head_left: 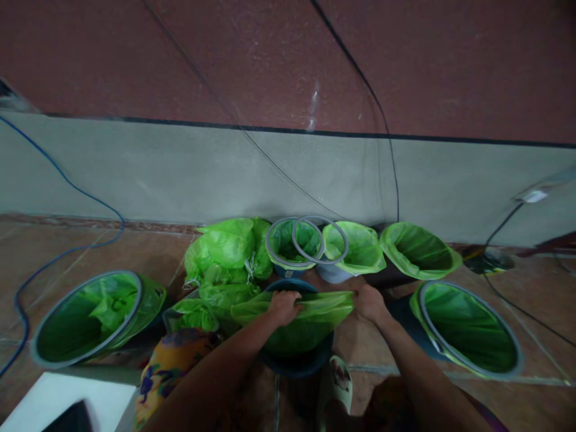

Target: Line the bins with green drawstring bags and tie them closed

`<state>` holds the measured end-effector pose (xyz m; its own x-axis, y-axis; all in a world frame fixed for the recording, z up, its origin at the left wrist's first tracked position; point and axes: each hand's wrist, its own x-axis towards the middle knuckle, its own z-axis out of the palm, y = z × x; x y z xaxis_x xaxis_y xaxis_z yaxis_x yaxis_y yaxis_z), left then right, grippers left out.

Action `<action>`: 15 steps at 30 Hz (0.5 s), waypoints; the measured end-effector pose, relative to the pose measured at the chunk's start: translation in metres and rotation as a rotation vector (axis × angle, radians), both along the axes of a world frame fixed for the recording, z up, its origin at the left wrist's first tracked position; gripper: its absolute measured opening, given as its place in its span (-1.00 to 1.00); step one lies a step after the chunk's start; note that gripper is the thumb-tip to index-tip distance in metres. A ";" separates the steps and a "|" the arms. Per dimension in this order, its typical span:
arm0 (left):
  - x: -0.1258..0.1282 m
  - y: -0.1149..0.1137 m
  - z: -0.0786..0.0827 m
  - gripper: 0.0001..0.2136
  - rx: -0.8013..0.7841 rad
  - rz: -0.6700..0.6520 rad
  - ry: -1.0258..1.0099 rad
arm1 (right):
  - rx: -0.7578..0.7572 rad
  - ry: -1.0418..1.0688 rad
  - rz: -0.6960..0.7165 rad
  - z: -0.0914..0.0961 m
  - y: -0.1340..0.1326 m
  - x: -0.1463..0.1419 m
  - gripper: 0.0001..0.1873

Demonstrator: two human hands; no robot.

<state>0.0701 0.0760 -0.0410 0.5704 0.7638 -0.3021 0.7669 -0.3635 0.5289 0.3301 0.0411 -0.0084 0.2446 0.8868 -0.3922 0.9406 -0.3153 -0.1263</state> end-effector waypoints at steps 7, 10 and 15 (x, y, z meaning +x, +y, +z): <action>0.009 0.007 0.005 -0.79 0.047 0.035 0.048 | 0.035 0.042 -0.021 0.005 0.002 -0.001 -0.63; 0.006 0.020 0.014 -0.77 0.068 0.119 0.067 | 0.069 0.076 -0.064 0.011 0.003 -0.002 -0.66; -0.010 0.043 0.028 -0.74 0.085 0.228 0.068 | 0.355 0.186 -0.094 0.034 0.001 -0.022 -0.66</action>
